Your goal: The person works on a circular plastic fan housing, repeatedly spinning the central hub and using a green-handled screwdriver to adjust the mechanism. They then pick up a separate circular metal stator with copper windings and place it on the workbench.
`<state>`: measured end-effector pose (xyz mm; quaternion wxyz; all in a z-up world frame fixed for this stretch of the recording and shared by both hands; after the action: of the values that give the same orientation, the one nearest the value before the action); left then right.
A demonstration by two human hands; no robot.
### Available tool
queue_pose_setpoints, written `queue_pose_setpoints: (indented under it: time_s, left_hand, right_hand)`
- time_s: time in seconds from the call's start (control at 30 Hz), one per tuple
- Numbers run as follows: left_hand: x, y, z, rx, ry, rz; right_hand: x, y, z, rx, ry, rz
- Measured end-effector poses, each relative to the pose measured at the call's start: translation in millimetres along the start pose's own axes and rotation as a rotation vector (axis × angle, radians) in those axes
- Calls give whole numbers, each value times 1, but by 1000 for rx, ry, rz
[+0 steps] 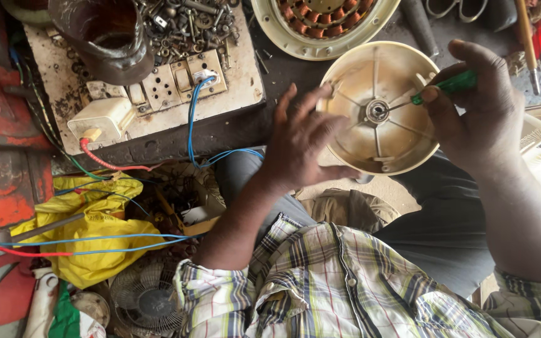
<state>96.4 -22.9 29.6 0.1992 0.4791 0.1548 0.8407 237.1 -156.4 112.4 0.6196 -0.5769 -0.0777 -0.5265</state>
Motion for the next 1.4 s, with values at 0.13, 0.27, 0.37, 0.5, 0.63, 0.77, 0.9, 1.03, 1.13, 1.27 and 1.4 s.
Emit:
queue_pose_setpoints:
  time_s: [0.13,0.27,0.37,0.5,0.63,0.77,0.9,1.03,1.13,1.27,1.4]
  left_hand:
    - [-11,31,-6,9,61,-27]
    - [5,40,-8,-41,89,-107]
    - [23,22,-11,-35,23,-20]
    - [31,4,-19,-12,-131,104]
    - [16,12,-10,-50,-113,134]
    - [20,23,-15,-38,-51,40]
    - [21,26,-13,-26,-24,10]
    - [23,28,-11,-34,-13,0]
    - [26,32,-9,-39,-7,-5]
    - [35,47,-11,-62,86,24]
    - [32,63,-17,67,115,-301]
  right_hand:
    - [0,4,-8,-31,34,32]
    - [3,9,-9,-51,57,-15]
    - [3,20,-13,-82,56,-16]
    - [2,23,-13,-106,66,41]
    - [2,23,-12,-133,64,114]
    - [5,31,-17,-206,84,136]
    - [6,19,-23,-157,114,172]
    - [3,4,-44,-71,203,104]
    - [2,-10,-66,-3,269,-150]
    - [5,-24,-94,87,395,-120]
    - [15,-40,-121,144,467,-39]
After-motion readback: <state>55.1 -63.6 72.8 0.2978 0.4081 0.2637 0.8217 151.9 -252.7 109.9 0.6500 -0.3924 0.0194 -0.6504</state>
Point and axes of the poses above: each hand's wrist, its own z-axis towards the middle knuckle, its own x-axis out of the back of the hand, y = z × x, the point moved 10 cm from there along z, towards the middle knuckle, and after that the axes turned 3 degrees about -y, right-handed, at the moved point
